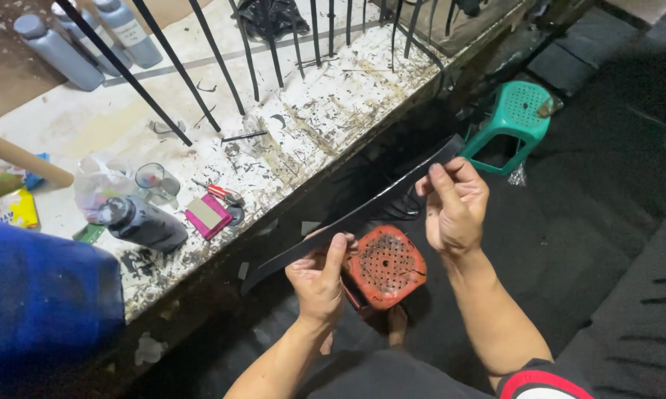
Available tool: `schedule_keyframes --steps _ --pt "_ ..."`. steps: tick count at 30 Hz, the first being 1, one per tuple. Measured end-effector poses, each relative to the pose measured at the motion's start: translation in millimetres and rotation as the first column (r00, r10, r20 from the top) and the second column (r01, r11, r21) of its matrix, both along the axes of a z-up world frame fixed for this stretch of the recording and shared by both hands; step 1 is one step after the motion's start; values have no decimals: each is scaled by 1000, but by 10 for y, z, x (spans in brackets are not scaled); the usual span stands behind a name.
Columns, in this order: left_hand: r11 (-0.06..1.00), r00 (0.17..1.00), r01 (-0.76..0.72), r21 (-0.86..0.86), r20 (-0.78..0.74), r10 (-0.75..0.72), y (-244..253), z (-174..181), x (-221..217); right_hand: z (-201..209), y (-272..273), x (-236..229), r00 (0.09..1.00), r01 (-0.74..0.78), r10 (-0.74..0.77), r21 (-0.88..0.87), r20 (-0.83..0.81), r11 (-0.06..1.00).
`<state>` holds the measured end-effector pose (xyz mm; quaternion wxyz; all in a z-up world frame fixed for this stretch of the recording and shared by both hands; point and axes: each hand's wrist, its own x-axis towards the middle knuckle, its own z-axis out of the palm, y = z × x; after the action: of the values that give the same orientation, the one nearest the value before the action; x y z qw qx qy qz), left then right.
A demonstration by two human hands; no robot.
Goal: The person picks up black rubber strips, uses a green clip to secure one end, and hangs the strip on a wall-mounted rack. They then use a manual roller tool to flatten and smooth the strip before repeating the process with another strip.
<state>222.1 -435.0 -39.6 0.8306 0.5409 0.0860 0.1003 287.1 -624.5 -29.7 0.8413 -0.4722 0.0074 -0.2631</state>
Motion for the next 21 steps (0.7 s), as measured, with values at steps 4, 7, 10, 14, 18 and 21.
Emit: schedule_keyframes --steps 4,7,10,14,18,21 --pt "982 967 -137 -129 197 161 -493 -29 221 -146 -82 123 999 -26 27 -54 18 998" --pt "980 966 -194 -55 165 200 -632 -27 224 -115 -283 250 994 -110 110 -5 -8 994" --pt "964 956 -264 21 134 259 -645 -66 228 -161 -543 493 982 -171 179 139 -52 975" --pt "945 940 -321 65 141 310 -665 -85 236 -247 -761 756 951 -208 254 242 -175 948" --pt "920 909 -392 -24 143 391 -708 -280 280 -333 -798 837 941 -231 269 193 -207 954" --pt "914 904 -405 -24 140 404 -796 -409 314 -407 -730 839 930 -265 292 144 -221 953"
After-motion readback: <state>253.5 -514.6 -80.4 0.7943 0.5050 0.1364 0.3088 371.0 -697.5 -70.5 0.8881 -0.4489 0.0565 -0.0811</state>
